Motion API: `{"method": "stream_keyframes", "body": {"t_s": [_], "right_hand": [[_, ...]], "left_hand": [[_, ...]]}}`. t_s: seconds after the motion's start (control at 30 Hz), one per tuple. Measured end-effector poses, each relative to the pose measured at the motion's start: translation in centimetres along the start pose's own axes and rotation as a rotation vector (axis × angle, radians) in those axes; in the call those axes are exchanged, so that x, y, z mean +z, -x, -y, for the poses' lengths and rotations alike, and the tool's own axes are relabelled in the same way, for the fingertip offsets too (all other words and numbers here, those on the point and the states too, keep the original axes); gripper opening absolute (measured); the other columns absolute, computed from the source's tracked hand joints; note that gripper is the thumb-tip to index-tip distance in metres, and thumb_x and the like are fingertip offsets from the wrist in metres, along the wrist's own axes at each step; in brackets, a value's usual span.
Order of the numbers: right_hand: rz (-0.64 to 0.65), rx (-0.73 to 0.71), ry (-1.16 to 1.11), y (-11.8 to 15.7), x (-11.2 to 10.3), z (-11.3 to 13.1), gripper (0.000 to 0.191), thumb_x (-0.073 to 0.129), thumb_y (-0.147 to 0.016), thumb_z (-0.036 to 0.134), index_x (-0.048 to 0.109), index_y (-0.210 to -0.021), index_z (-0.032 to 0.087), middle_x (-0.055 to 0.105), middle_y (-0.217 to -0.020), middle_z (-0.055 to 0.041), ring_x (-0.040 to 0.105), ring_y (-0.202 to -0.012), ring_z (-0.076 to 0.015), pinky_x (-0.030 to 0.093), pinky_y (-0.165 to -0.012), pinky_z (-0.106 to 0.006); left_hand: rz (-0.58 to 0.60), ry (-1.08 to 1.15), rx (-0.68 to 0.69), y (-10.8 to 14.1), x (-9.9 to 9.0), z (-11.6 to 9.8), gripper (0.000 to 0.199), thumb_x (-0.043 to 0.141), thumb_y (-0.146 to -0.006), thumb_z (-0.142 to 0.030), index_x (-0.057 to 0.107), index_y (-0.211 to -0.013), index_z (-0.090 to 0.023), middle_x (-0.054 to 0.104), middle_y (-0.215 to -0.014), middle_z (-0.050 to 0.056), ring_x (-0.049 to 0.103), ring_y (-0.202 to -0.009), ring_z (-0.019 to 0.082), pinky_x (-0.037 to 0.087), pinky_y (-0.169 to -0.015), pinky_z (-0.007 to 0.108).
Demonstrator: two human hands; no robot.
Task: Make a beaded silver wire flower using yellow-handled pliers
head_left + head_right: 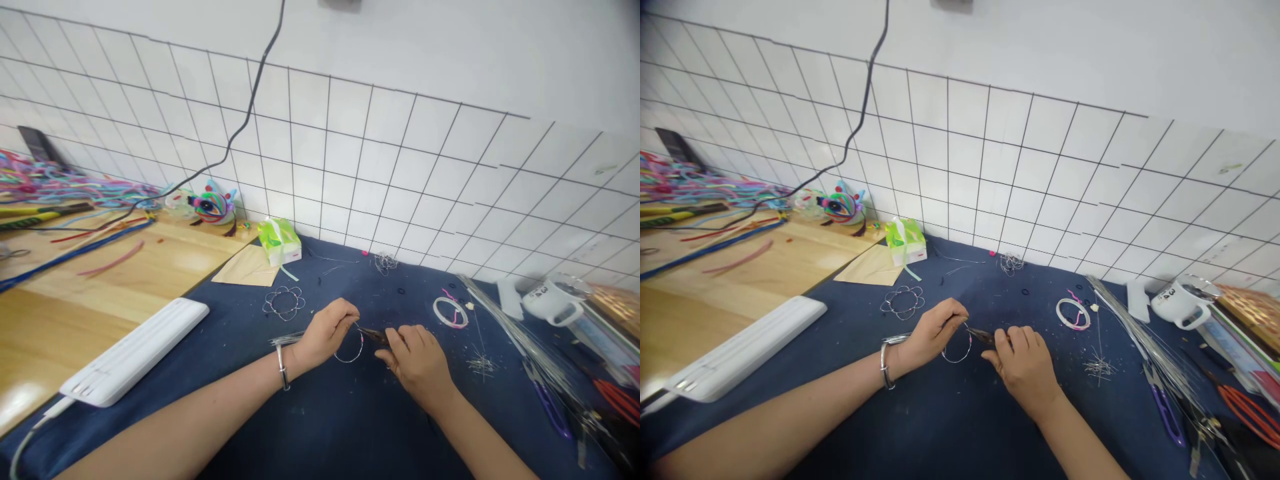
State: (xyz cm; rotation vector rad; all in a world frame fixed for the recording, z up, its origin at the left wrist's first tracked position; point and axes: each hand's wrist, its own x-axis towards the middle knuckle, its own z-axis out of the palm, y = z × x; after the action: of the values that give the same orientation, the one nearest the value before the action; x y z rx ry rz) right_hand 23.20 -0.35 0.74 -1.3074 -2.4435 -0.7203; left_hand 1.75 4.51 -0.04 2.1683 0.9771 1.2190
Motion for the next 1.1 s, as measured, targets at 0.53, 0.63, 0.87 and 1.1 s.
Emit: {"method": "stream_keyframes", "body": {"t_s": [0.53, 0.63, 0.87, 1.1], "right_hand": [[0.039, 0.083, -0.298, 0.0, 0.6, 0.4, 0.028, 0.045, -0.085, 0.039, 0.056, -0.096, 0.016, 0.053, -0.077, -0.0063, 0.047, -0.075, -0.0172, 0.037, -0.068, -0.029], [0.066, 0.149, -0.434, -0.1, 0.8, 0.6, 0.026, 0.042, -0.087, 0.038, 0.056, -0.088, 0.017, 0.052, -0.077, -0.0048, 0.047, -0.075, -0.0158, 0.037, -0.068, -0.027], [0.280, 0.295, -0.817, -0.8, 0.1, 0.8, 0.032, 0.033, -0.090, 0.038, 0.052, -0.072, 0.018, 0.050, -0.067, 0.0015, 0.046, -0.063, -0.0101, 0.035, -0.060, -0.022], [0.373, 0.344, -1.040, -1.0, -0.5, 0.4, 0.038, 0.032, -0.089, 0.042, 0.055, -0.072, 0.018, 0.049, -0.064, 0.0025, 0.046, -0.062, -0.0098, 0.034, -0.060, -0.022]], "left_hand": [[-0.011, -0.013, -0.004, 0.5, 0.1, -0.7, 0.014, 0.036, -0.087, -0.015, 0.048, -0.080, -0.017, 0.050, -0.076, 0.001, 0.047, -0.071, 0.011, 0.038, -0.067, 0.024], [-0.030, -0.007, 0.004, 0.6, 0.2, -0.8, 0.014, 0.036, -0.087, -0.014, 0.047, -0.080, -0.017, 0.049, -0.077, 0.001, 0.046, -0.071, 0.011, 0.038, -0.067, 0.024], [-0.051, -0.002, 0.091, 0.8, 0.1, -0.7, 0.013, 0.035, -0.087, -0.014, 0.047, -0.082, -0.017, 0.050, -0.077, 0.002, 0.047, -0.071, 0.011, 0.039, -0.067, 0.024], [-0.039, -0.004, 0.092, 0.8, 0.0, -1.0, 0.015, 0.035, -0.087, -0.015, 0.048, -0.081, -0.017, 0.051, -0.076, 0.002, 0.048, -0.071, 0.012, 0.040, -0.067, 0.024]]}}
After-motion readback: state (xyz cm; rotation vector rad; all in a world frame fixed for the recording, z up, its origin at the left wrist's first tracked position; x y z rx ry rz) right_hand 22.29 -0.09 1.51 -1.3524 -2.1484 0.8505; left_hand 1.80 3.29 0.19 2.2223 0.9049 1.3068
